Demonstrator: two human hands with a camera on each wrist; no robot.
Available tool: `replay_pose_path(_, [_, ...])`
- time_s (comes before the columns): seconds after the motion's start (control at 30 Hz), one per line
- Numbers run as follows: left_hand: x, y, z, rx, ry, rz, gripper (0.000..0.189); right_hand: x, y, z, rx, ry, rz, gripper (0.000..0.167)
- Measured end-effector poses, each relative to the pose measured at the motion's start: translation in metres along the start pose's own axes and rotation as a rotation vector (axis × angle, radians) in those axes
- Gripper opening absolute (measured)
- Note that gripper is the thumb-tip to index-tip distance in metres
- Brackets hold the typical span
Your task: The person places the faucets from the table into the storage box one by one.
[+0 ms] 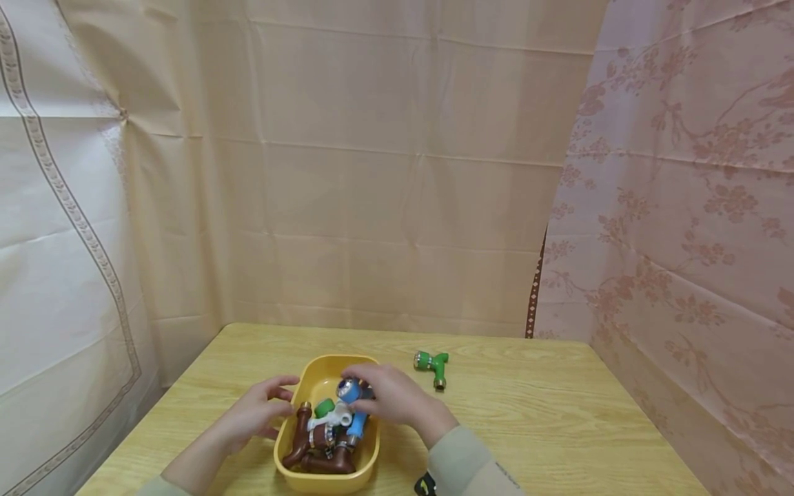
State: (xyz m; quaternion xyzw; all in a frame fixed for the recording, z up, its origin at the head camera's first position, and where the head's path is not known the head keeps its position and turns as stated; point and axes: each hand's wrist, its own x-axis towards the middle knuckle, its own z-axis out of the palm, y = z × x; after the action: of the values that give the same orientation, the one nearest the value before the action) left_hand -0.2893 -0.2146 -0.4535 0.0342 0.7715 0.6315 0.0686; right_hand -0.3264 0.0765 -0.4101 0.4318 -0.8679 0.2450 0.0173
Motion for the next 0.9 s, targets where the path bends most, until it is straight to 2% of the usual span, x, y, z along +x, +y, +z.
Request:
replay_pose_path(0.17, [0.0006,0.0005,-0.0002,-0.004,-0.001,-0.007,0.066,-0.0019,0.0010,-0.0003,0.047,-0.034,-0.003,0.043])
replay_pose_path(0.37, [0.0000,0.0023,-0.0005,-0.001,-0.004,-0.011,0.064,-0.0038,0.0029,-0.0033,0.013,-0.065,0.012,0.047])
replay_pose_path(0.5, [-0.0005,0.0024,-0.0005,0.001,-0.005,-0.008,0.064,-0.0048,0.0041,-0.0054,0.035,-0.072,0.006,0.049])
replay_pose_path(0.67, [-0.0003,0.0019,-0.0005,0.003,-0.001,-0.008,0.064,-0.0053,0.0058,-0.0065,0.082,-0.066,-0.013,0.048])
replay_pose_path(0.9, [-0.0003,0.0014,-0.0003,0.004,-0.005,-0.010,0.065,-0.0048,0.0043,-0.0095,0.077,-0.039,-0.018,0.044])
